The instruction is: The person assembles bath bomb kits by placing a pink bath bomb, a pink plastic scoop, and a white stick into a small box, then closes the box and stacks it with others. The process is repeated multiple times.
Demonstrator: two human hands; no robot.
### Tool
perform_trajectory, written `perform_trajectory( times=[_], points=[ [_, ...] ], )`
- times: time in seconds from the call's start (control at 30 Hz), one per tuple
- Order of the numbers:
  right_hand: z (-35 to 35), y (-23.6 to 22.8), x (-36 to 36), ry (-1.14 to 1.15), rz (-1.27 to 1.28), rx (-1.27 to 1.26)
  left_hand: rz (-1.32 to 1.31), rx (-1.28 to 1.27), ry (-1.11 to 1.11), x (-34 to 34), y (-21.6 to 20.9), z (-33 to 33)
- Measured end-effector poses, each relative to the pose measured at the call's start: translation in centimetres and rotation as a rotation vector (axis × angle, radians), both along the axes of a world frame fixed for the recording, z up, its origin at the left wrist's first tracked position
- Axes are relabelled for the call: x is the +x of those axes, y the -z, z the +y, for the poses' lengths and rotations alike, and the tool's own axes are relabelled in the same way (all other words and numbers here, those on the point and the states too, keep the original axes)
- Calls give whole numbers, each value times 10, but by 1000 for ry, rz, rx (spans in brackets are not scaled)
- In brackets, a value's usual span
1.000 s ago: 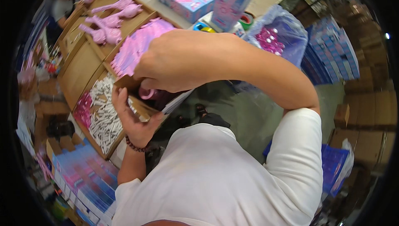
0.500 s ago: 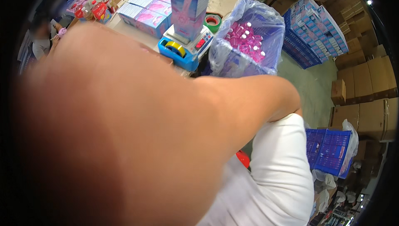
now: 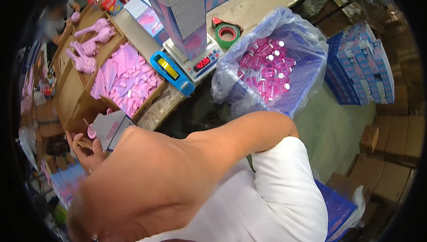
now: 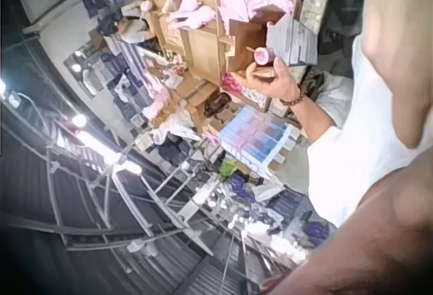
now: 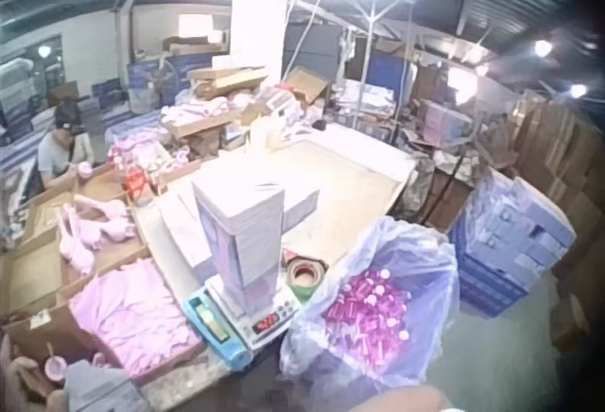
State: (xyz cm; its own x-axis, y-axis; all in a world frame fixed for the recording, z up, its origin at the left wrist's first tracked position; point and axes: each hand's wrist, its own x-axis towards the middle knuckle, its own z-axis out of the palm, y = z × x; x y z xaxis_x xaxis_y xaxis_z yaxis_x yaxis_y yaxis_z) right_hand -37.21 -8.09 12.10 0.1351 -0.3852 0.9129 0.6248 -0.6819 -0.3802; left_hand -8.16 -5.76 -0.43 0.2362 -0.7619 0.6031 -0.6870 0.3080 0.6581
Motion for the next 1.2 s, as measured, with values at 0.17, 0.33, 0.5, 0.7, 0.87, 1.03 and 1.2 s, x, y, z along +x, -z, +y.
perform_trajectory(
  times=[0.17, 0.33, 0.5, 0.7, 0.87, 1.03, 1.2],
  points=[
    [1, -6, -27, -26, -34, 29, -29, 23, -57, -18, -8, 10],
    [3, -8, -21, -62, -33, 45, -91, 30, -163, -13, -11, 33],
    [18, -13, 2, -36, 20, 20, 76, -23, -46, 0, -4, 30],
    [23, -16, 41, -2, 69, 18, 86, -31, -56, 29, 3, 52],
    [35, -9, 63, 99, 113, 22, 87, -33, 20, 51, 7, 45],
    [15, 28, 44, 237, 314, 116, 228, -1, 0, 61, 13, 42],
    [-3, 117, -64, 540, 857, 414, 162, 56, -47, 60, 12, 32]
  ],
)
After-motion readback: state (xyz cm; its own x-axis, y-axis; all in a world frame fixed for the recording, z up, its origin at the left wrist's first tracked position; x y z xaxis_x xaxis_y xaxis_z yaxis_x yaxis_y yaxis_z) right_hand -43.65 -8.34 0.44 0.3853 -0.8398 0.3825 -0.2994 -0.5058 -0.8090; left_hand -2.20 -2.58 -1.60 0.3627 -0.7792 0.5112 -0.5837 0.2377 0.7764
